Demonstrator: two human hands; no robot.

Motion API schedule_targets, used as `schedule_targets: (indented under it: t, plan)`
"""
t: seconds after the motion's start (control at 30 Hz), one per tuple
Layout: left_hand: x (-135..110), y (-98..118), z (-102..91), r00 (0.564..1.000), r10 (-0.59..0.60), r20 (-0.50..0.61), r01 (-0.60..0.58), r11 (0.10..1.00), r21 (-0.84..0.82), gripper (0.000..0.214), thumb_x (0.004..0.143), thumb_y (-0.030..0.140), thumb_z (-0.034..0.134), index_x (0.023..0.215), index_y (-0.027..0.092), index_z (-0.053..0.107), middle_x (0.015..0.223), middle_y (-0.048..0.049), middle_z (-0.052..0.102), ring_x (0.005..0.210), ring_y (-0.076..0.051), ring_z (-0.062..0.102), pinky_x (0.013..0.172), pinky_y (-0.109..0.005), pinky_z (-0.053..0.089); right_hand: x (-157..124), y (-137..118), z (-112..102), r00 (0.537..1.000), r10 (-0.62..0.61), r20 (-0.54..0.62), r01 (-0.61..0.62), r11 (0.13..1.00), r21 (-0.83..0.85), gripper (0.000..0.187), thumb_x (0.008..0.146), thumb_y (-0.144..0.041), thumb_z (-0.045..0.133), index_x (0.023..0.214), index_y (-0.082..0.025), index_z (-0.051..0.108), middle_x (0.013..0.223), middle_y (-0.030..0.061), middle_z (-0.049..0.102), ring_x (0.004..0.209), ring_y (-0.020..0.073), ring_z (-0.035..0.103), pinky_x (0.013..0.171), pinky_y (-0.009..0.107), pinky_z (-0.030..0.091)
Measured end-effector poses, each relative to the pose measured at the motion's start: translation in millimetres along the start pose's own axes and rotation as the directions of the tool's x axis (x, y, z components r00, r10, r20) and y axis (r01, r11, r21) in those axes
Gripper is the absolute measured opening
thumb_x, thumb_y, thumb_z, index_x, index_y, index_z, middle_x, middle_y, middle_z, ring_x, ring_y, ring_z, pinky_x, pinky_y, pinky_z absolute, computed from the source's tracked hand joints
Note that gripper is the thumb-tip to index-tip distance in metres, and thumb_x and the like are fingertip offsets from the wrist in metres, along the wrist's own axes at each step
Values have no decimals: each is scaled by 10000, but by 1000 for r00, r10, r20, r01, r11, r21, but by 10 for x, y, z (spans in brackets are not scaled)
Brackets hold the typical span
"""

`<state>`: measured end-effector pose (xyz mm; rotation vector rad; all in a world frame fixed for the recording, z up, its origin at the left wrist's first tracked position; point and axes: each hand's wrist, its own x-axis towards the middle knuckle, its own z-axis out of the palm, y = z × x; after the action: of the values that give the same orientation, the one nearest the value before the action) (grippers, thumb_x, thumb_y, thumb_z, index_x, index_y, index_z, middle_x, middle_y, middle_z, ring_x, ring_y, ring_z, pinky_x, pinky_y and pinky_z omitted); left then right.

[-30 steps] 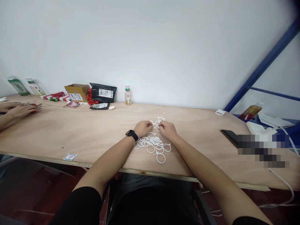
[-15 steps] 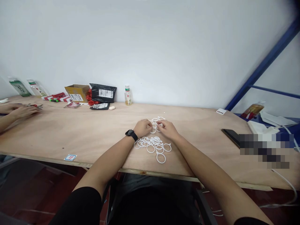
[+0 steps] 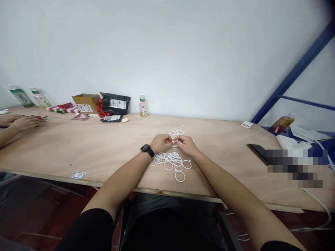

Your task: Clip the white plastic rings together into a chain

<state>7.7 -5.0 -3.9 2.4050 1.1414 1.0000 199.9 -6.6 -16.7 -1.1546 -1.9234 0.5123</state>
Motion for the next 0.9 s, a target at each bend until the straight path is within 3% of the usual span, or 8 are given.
schedule_targets:
  t: [0.17,0.27,0.37,0.47,0.57,0.63,0.77,0.9]
  plan:
    - [1,27,36,995,89,55,-91,995,35,105,752,201,627,824,177,701,764,-11,695,700,-132,600,702,-238,452,-4,-69,-53,995,-95,3,95,993,-75,256,709,-105,479,743,-195,717,725,11,711,679,156,631,677,262,472]
    - [10,-5,11,997,78,-5,-78,997,30,166,775,202,610,913,171,698,862,-35,690,710,-131,587,739,-257,467,-2,-74,-76,984,-176,-8,173,975,-136,326,724,-89,472,891,-203,728,836,27,726,768,173,650,750,294,497]
    - [9,-43,-42,997,52,-55,-53,998,-26,258,785,256,623,1016,155,678,939,-57,663,701,-126,565,740,-273,480,19,-26,-90,967,-231,-110,206,957,-205,404,764,-94,463,1075,-213,692,1091,62,687,993,200,630,847,327,501]
    - [-6,-42,-66,984,127,128,-109,984,-140,209,764,231,630,948,164,702,947,-52,655,784,-136,588,770,-262,487,44,51,-107,965,-190,-179,144,959,-243,479,749,-78,467,1170,-219,647,1299,85,564,1030,202,611,868,344,509]
    - [-28,-17,-27,905,224,362,-164,968,-188,172,683,180,674,847,182,725,957,-40,666,888,-160,604,841,-263,475,49,104,-124,977,-141,-160,100,965,-243,473,731,-71,467,1143,-206,656,1297,98,536,809,162,627,827,357,523]
    - [-39,-8,11,883,229,410,-182,972,-150,176,627,182,711,802,187,731,950,-39,670,892,-172,606,859,-274,466,46,110,-128,979,-131,-158,93,969,-229,429,738,-84,472,1102,-198,669,1251,93,554,715,138,602,805,356,524]
    - [-32,-18,33,904,208,372,-186,978,-96,86,656,205,683,734,178,710,895,-41,675,834,-164,611,814,-261,462,37,73,-127,978,-150,-144,122,975,-188,359,767,-107,478,1049,-199,681,1192,86,583,738,139,596,778,334,514]
    - [-4,-17,-7,958,116,262,-92,991,-101,121,783,241,573,771,165,666,805,-22,664,759,-140,589,751,-247,450,26,23,-138,977,-188,-103,172,974,-147,321,790,-113,481,1017,-207,688,1097,77,629,845,169,607,743,313,505]
